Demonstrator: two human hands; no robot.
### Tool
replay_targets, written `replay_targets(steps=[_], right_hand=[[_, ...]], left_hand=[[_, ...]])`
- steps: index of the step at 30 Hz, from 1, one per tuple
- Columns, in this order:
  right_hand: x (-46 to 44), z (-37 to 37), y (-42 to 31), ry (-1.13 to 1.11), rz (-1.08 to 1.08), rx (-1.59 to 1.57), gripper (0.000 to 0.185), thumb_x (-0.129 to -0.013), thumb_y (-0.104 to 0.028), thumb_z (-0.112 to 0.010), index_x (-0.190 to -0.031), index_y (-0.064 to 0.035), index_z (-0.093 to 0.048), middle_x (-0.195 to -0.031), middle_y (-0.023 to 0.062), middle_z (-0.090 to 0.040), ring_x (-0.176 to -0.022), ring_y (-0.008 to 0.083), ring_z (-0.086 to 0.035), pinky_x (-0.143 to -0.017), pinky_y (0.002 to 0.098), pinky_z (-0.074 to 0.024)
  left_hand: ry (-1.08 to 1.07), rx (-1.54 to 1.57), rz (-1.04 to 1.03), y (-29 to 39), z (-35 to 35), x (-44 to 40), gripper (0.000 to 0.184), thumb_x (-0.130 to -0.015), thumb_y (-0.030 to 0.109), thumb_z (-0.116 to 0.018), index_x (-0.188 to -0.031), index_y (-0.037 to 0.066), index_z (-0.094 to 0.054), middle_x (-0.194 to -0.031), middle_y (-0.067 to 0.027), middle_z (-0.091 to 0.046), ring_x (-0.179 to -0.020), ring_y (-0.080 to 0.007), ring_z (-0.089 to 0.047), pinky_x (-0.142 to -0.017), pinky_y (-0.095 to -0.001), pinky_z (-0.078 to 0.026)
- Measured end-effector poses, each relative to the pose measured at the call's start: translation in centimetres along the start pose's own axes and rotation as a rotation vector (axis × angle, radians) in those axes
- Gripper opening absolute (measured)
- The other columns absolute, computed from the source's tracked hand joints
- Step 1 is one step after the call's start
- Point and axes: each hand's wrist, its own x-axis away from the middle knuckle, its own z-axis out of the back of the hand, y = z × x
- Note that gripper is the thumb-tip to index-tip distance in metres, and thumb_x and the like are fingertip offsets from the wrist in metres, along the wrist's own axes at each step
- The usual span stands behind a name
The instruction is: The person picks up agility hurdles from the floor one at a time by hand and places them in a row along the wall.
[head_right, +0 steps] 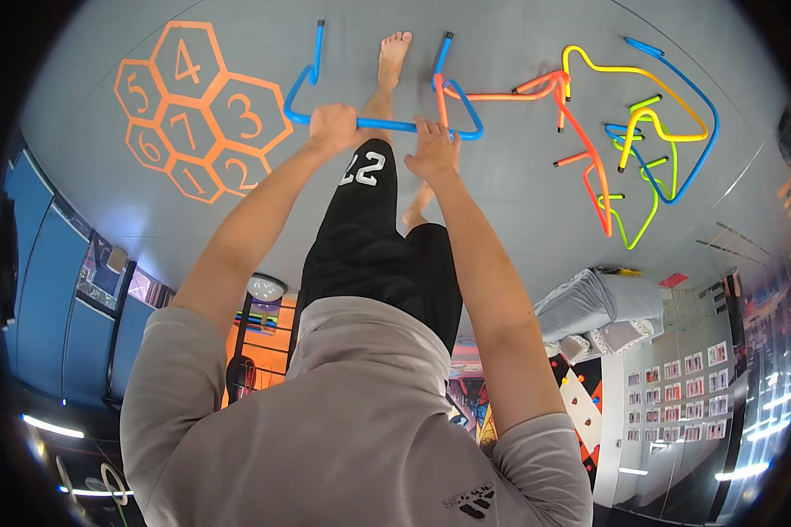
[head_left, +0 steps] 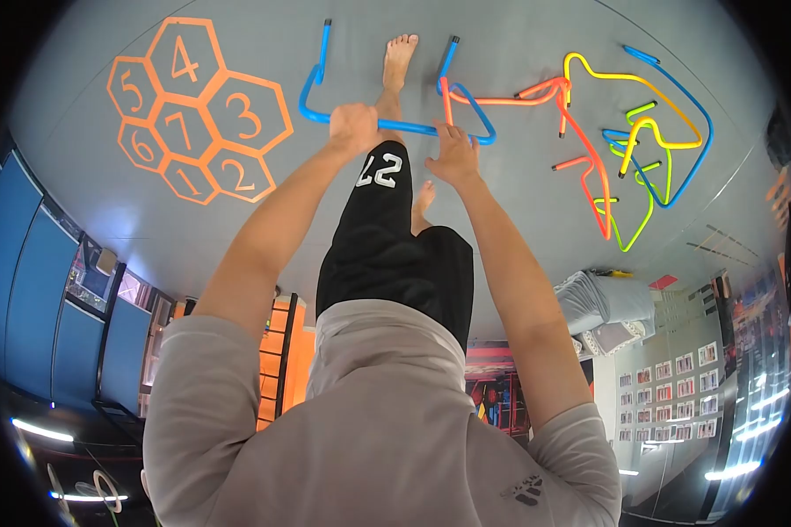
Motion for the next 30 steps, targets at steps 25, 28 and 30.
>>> replay_targets(steps=[25,28,30], right_hand=[[9.5,-8.8,30.6,-0.508,0.164,0.210,0.029,-0.074,-0.028,-0.068,-0.098,-0.0116,-0.074,-0.095,0.0119,-0.072,-0.100,0.0274,-0.067,-0.094,0.0446,-0.0399],[9.3,-10.3,32.0,-0.544,0.176,0.244,0.028,-0.073,-0.025,-0.067,-0.096,-0.0109,-0.074,-0.094,0.0118,-0.072,-0.099,0.0275,-0.067,-0.094,0.0447,-0.0405],[9.2,-11.7,33.3,-0.524,0.197,0.267,0.027,-0.073,-0.025,-0.067,-0.095,-0.0106,-0.074,-0.092,0.0116,-0.072,-0.098,0.0277,-0.068,-0.092,0.0444,-0.0420]], left_hand=[[-0.012,0.116,0.425,32.9,-22.4,9.5,0.027,-0.080,0.030,-0.067,-0.084,0.004,-0.072,-0.083,-0.0175,-0.071,-0.078,-0.0358,-0.071,-0.069,-0.0432,-0.058],[-0.021,0.129,0.420,33.7,-25.1,9.1,0.029,-0.079,0.032,-0.068,-0.082,0.003,-0.071,-0.080,-0.0164,-0.070,-0.076,-0.0354,-0.071,-0.068,-0.0431,-0.058],[-0.026,0.144,0.421,34.0,-27.0,8.5,0.029,-0.079,0.032,-0.068,-0.081,0.003,-0.071,-0.078,-0.0155,-0.070,-0.074,-0.0347,-0.071,-0.067,-0.0426,-0.058]])
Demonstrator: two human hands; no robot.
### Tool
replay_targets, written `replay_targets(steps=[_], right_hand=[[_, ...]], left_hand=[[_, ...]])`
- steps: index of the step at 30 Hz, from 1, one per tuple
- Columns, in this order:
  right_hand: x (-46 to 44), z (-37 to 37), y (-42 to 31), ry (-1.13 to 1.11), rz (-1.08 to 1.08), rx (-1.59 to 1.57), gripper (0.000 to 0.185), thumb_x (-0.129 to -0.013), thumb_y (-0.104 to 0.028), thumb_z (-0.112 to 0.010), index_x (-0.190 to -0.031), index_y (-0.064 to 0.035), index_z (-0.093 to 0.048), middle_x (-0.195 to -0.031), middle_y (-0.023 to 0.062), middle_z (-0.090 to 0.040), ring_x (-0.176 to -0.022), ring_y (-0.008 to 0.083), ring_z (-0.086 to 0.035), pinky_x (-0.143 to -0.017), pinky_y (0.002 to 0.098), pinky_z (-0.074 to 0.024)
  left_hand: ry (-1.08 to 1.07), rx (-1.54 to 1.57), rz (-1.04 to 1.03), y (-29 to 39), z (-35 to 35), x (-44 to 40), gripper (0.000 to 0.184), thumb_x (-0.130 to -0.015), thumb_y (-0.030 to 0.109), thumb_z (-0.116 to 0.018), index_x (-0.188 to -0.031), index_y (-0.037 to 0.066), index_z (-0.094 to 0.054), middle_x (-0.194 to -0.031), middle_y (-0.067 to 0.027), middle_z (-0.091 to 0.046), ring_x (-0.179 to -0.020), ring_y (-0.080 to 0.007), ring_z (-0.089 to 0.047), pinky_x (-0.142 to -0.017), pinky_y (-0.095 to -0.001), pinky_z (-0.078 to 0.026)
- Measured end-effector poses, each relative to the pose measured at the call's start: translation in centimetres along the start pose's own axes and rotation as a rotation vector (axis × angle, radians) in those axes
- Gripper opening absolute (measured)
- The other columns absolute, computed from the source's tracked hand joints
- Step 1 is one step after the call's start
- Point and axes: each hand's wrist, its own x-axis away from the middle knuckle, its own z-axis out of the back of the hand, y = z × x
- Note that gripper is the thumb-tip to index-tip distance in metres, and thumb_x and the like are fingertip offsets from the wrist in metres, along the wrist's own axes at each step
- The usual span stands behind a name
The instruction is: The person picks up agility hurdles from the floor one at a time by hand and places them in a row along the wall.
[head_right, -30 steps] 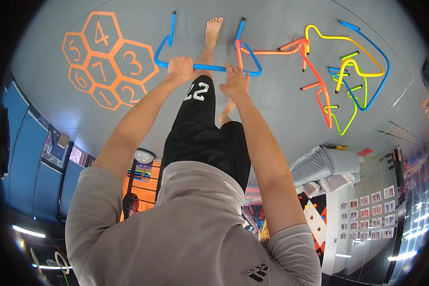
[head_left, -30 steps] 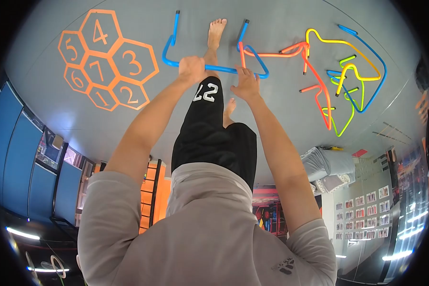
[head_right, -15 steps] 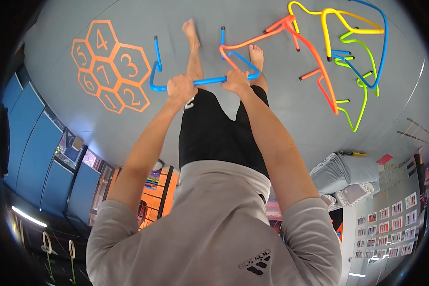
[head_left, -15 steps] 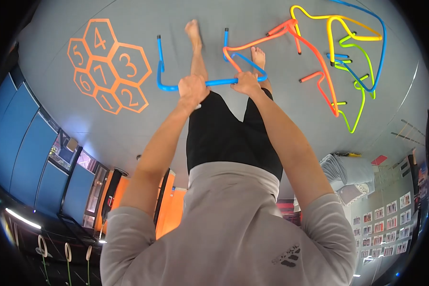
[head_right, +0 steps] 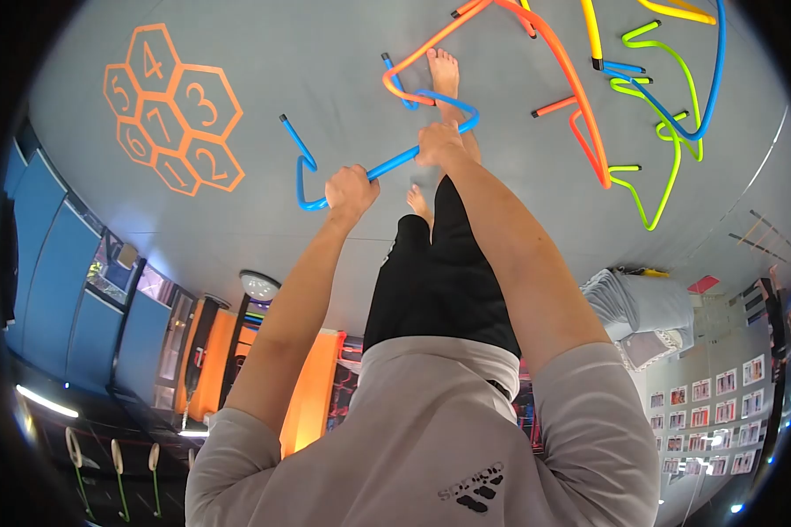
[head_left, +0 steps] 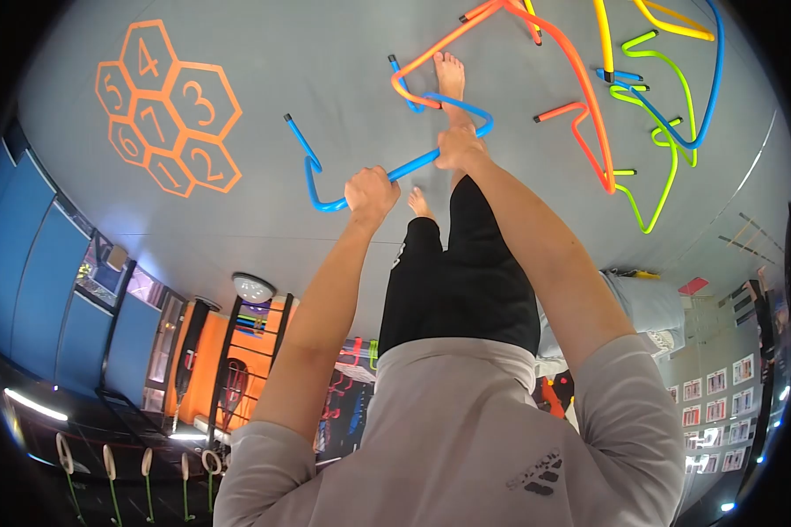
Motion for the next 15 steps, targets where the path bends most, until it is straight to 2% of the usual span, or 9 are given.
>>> replay_targets(steps=[6,10,13,15], right_hand=[[-2.2,-7.6,2.3,0.145,0.073,0.069,0.025,-0.071,-0.025,-0.068,-0.090,-0.0091,-0.074,-0.088,0.0120,-0.072,-0.089,0.0288,-0.069,-0.077,0.0424,-0.0505],[1.0,-6.3,-1.2,0.139,0.141,0.166,0.026,-0.070,-0.028,-0.070,-0.087,-0.0088,-0.074,-0.088,0.0130,-0.072,-0.088,0.0289,-0.069,-0.074,0.0431,-0.0522],[3.5,-9.1,-4.1,0.159,0.107,0.140,0.026,-0.070,-0.030,-0.070,-0.084,-0.0093,-0.075,-0.086,0.0140,-0.072,-0.088,0.0306,-0.069,-0.074,0.0442,-0.0520],[5.0,-11.0,-5.2,0.211,0.069,0.049,0.026,-0.070,-0.031,-0.070,-0.083,-0.0083,-0.074,-0.083,0.0139,-0.072,-0.085,0.0312,-0.069,-0.073,0.0438,-0.0518]], left_hand=[[0.038,0.116,0.024,-0.3,-5.8,1.7,0.025,-0.077,0.030,-0.069,-0.079,0.006,-0.071,-0.074,-0.0130,-0.069,-0.070,-0.0316,-0.070,-0.061,-0.0395,-0.056],[0.141,0.194,0.087,-2.4,-9.7,3.6,0.020,-0.075,0.028,-0.070,-0.076,0.008,-0.071,-0.071,-0.0108,-0.069,-0.069,-0.0298,-0.070,-0.059,-0.0381,-0.054],[0.231,0.149,0.043,-5.2,-10.5,6.1,0.013,-0.077,0.025,-0.070,-0.081,0.013,-0.073,-0.077,-0.0065,-0.071,-0.072,-0.0248,-0.072,-0.059,-0.0342,-0.054],[0.273,0.114,-0.017,-6.2,-9.7,8.4,0.009,-0.077,0.022,-0.068,-0.081,0.014,-0.073,-0.077,-0.0051,-0.072,-0.078,-0.0231,-0.072,-0.068,-0.0350,-0.054]])
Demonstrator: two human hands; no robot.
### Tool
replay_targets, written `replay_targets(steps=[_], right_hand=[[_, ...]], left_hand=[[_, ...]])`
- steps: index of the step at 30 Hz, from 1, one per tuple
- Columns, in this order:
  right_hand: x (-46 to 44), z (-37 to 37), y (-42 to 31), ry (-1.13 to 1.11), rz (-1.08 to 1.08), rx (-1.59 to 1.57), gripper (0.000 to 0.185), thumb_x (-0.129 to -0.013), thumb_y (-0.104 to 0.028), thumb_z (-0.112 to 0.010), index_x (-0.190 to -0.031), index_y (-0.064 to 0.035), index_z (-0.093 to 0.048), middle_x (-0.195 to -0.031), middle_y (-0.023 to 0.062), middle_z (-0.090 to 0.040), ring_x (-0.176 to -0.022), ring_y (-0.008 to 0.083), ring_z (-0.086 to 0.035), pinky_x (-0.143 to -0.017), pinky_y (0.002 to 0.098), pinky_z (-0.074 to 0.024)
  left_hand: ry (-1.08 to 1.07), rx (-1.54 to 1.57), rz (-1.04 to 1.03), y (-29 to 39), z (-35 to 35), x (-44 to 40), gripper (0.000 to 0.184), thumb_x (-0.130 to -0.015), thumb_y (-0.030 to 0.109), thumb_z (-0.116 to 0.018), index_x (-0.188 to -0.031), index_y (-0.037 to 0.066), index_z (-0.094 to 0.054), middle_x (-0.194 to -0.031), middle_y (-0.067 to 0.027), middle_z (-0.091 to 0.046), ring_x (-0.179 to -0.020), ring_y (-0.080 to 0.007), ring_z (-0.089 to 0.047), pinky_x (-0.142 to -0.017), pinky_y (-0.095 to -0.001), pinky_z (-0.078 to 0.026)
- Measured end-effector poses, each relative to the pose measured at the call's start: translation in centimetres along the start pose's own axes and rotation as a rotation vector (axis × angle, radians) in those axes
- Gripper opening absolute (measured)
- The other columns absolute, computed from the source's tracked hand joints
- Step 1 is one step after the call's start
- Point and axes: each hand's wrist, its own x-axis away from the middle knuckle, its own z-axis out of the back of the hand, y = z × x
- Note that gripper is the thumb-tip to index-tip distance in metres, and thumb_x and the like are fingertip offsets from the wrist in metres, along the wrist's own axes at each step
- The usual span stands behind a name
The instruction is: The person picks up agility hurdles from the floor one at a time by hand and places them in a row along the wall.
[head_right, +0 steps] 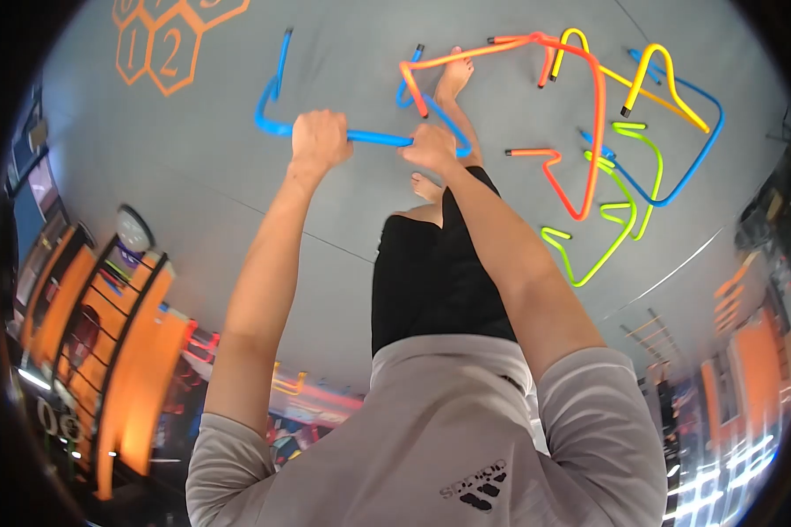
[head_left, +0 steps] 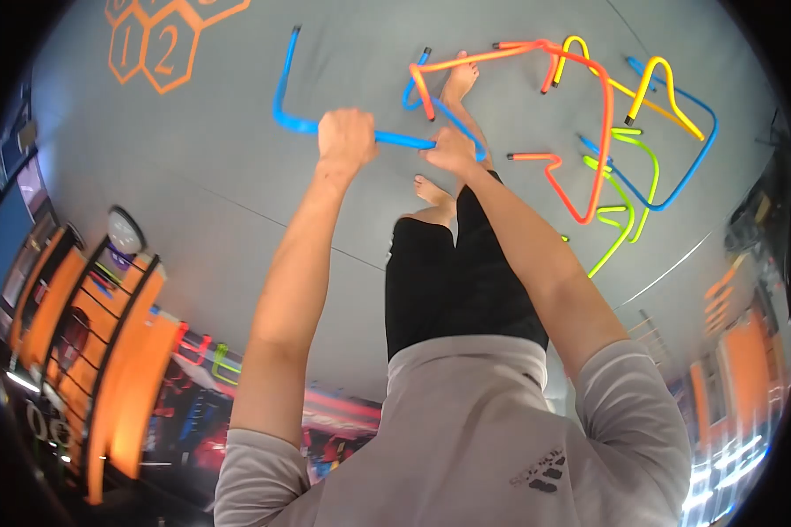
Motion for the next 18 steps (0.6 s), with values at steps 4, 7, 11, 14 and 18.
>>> replay_targets(steps=[4,7,11,14,18], right_hand=[[4.4,-6.9,-1.1,0.044,-0.042,-0.372,0.024,-0.072,-0.029,-0.070,-0.079,-0.0057,-0.070,-0.071,0.0097,-0.066,-0.067,0.0262,-0.064,-0.064,0.0402,-0.0502],[6.3,-9.2,-2.6,0.027,-0.103,-0.808,0.020,-0.077,-0.026,-0.068,-0.074,-0.0065,-0.063,-0.061,0.0030,-0.054,-0.052,0.0178,-0.051,-0.053,0.0367,-0.0443],[7.4,-7.6,-6.3,0.009,-0.201,-1.221,0.030,-0.087,-0.019,-0.057,-0.062,-0.0186,-0.040,-0.051,-0.0055,-0.033,-0.042,0.0091,-0.029,-0.047,0.0305,-0.0317],[5.6,-7.0,-5.4,0.084,-0.233,-1.213,0.022,-0.083,-0.013,-0.055,-0.064,-0.0121,-0.045,-0.052,-0.0036,-0.035,-0.042,0.0108,-0.031,-0.044,0.0322,-0.0336],[3.6,-6.6,-4.1,0.069,-0.211,-0.970,0.028,-0.085,-0.012,-0.053,-0.059,-0.0147,-0.042,-0.050,-0.0038,-0.034,-0.038,0.0086,-0.028,-0.039,0.0290,-0.0245]], left_hand=[[0.529,0.072,-0.165,-0.9,-0.2,7.3,0.022,-0.070,0.010,-0.072,-0.091,0.011,-0.073,-0.104,-0.0124,-0.066,-0.115,-0.0277,-0.058,-0.104,-0.0443,-0.038],[0.899,0.277,-0.139,-2.6,-0.8,14.2,0.043,-0.073,0.010,-0.072,-0.115,0.013,-0.066,-0.138,-0.0145,-0.049,-0.132,-0.0321,-0.044,-0.113,-0.0461,-0.031],[1.021,0.650,0.087,-5.8,-5.5,22.4,0.053,-0.077,0.012,-0.071,-0.128,0.015,-0.057,-0.149,-0.0142,-0.039,-0.135,-0.0357,-0.041,-0.109,-0.0477,-0.035],[0.868,0.844,0.289,-5.8,-12.5,26.1,0.048,-0.079,0.013,-0.070,-0.126,0.013,-0.058,-0.147,-0.0138,-0.041,-0.132,-0.0368,-0.043,-0.105,-0.0484,-0.039],[0.709,1.141,0.386,-1.5,-21.3,26.8,0.043,-0.080,0.015,-0.070,-0.121,0.010,-0.061,-0.140,-0.0153,-0.048,-0.126,-0.0370,-0.049,-0.102,-0.0468,-0.042]])
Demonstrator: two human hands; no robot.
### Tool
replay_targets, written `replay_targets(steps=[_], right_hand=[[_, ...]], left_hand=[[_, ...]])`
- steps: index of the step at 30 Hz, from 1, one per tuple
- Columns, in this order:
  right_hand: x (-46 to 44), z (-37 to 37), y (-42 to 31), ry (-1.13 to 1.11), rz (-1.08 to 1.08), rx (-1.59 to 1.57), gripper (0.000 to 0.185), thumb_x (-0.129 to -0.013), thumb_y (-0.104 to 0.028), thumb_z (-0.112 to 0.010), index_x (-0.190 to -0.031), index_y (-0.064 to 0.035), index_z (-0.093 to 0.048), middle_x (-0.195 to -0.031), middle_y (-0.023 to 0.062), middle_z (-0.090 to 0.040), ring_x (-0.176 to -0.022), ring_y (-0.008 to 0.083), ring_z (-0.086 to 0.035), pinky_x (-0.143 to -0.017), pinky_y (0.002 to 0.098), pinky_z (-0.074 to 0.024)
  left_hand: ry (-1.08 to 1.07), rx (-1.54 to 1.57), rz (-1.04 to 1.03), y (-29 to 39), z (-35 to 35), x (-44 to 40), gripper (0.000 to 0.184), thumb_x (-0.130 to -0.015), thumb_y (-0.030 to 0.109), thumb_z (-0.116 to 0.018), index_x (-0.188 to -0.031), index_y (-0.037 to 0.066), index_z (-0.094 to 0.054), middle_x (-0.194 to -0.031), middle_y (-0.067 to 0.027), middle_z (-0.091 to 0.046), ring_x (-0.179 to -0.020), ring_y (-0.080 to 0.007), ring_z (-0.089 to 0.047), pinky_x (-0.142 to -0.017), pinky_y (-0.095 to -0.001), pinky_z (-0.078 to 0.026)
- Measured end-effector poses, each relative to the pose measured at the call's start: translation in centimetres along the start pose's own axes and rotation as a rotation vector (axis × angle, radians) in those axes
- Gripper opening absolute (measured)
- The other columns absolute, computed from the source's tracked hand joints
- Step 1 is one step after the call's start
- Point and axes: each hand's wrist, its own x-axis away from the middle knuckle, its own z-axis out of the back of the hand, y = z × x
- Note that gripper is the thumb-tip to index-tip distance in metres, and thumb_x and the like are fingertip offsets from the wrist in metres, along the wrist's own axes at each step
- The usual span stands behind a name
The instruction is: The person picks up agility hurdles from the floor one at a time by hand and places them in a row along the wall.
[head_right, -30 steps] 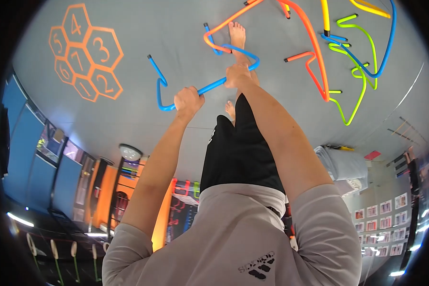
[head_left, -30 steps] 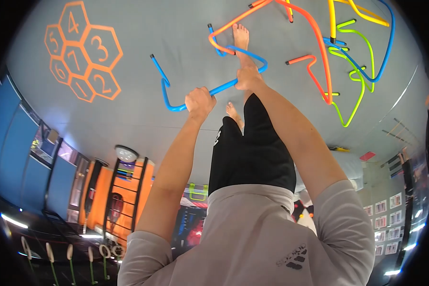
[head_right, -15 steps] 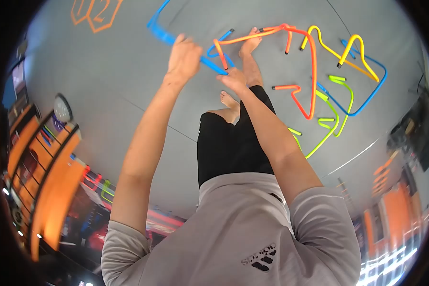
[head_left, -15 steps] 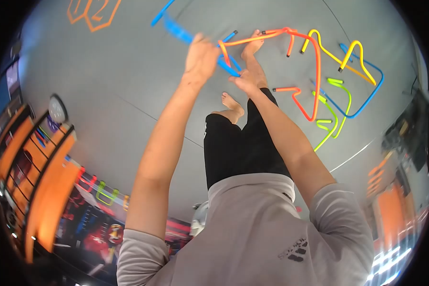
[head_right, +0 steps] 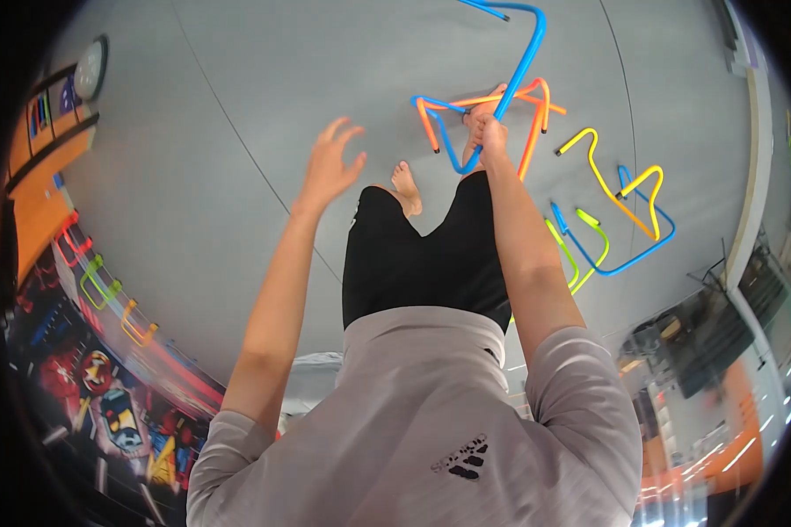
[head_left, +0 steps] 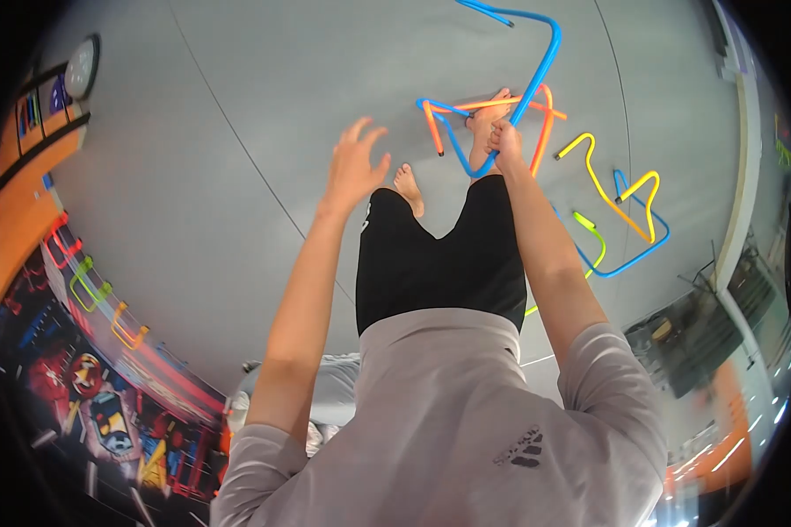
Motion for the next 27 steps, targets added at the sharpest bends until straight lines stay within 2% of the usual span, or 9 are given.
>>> replay_targets(steps=[1,4,7,10,11,13,16,21,27], right_hand=[[-0.6,-0.1,0.0,0.007,0.002,0.113,0.037,-0.088,-0.014,-0.055,-0.058,-0.0185,-0.033,-0.048,-0.0053,-0.028,-0.038,0.0088,-0.025,-0.040,0.0295,-0.0245],[-2.7,0.1,0.2,-0.090,-0.023,0.339,0.036,-0.087,-0.015,-0.056,-0.059,-0.0178,-0.035,-0.049,-0.0055,-0.031,-0.038,0.0080,-0.027,-0.040,0.0287,-0.0234],[-3.8,-1.6,1.2,-0.155,-0.012,0.431,0.035,-0.087,-0.017,-0.057,-0.059,-0.0185,-0.036,-0.050,-0.0059,-0.032,-0.040,0.0067,-0.028,-0.040,0.0286,-0.0217],[-1.6,-5.1,2.0,-0.100,0.064,0.496,0.030,-0.085,-0.019,-0.060,-0.061,-0.0135,-0.044,-0.051,-0.0062,-0.032,-0.042,0.0080,-0.033,-0.041,0.0297,-0.0264],[-0.8,-5.9,2.1,-0.074,0.113,0.658,0.024,-0.083,-0.021,-0.061,-0.065,-0.0091,-0.051,-0.054,-0.0009,-0.041,-0.046,0.0131,-0.042,-0.046,0.0321,-0.0325],[0.4,-6.8,2.3,-0.023,0.221,0.968,0.026,-0.078,-0.026,-0.063,-0.074,-0.0003,-0.064,-0.058,0.0097,-0.058,-0.055,0.0234,-0.058,-0.056,0.0370,-0.0447],[1.6,-7.1,2.6,-0.158,0.373,1.250,0.031,-0.074,-0.031,-0.064,-0.076,-0.0011,-0.069,-0.071,0.0203,-0.068,-0.067,0.0357,-0.066,-0.064,0.0447,-0.0496],[-1.1,-7.7,0.5,-0.509,0.425,1.775,0.030,-0.074,-0.031,-0.064,-0.078,-0.0028,-0.071,-0.079,0.0211,-0.070,-0.079,0.0384,-0.069,-0.072,0.0480,-0.0533],[-4.9,-7.0,-0.3,-0.909,0.471,2.076,0.032,-0.075,-0.031,-0.064,-0.087,-0.0018,-0.072,-0.085,0.0198,-0.071,-0.089,0.0368,-0.069,-0.077,0.0472,-0.0549]], left_hand=[[-0.034,0.053,0.057,-0.8,-1.5,1.3,0.042,-0.080,0.016,-0.070,-0.120,0.009,-0.062,-0.138,-0.0153,-0.050,-0.125,-0.0362,-0.050,-0.103,-0.0463,-0.042],[-0.128,0.262,0.197,-1.3,-7.0,4.1,0.036,-0.081,0.016,-0.069,-0.115,0.007,-0.063,-0.129,-0.0151,-0.056,-0.117,-0.0354,-0.055,-0.098,-0.0426,-0.046],[-0.227,0.339,0.240,-0.9,-12.5,5.1,0.033,-0.084,0.014,-0.067,-0.116,0.007,-0.062,-0.124,-0.0135,-0.058,-0.115,-0.0323,-0.056,-0.091,-0.0393,-0.048],[-0.231,0.531,0.421,0.7,-16.6,5.5,0.031,-0.086,0.014,-0.066,-0.115,0.005,-0.062,-0.119,-0.0129,-0.060,-0.110,-0.0293,-0.058,-0.086,-0.0368,-0.049],[-0.237,0.547,0.454,0.9,-17.9,5.3,0.031,-0.087,0.015,-0.067,-0.116,0.005,-0.061,-0.118,-0.0109,-0.060,-0.110,-0.0240,-0.059,-0.083,-0.0346,-0.050],[-0.124,0.756,0.578,1.8,-19.2,4.0,0.034,-0.088,0.014,-0.064,-0.121,0.005,-0.060,-0.121,-0.0101,-0.059,-0.114,-0.0229,-0.057,-0.088,-0.0350,-0.048],[0.040,1.126,0.712,2.7,-19.6,2.2,0.045,-0.089,0.016,-0.059,-0.132,0.004,-0.051,-0.130,-0.0101,-0.054,-0.122,-0.0231,-0.052,-0.095,-0.0371,-0.045],[0.204,1.543,0.946,3.2,-17.8,-1.2,0.064,-0.092,0.025,-0.054,-0.147,0.005,-0.030,-0.142,-0.0127,-0.040,-0.132,-0.0264,-0.043,-0.103,-0.0433,-0.039],[0.349,1.790,1.121,2.1,-18.8,-1.4,0.057,-0.092,0.031,-0.058,-0.139,0.004,-0.039,-0.136,-0.0124,-0.046,-0.130,-0.0297,-0.048,-0.104,-0.0456,-0.041]])
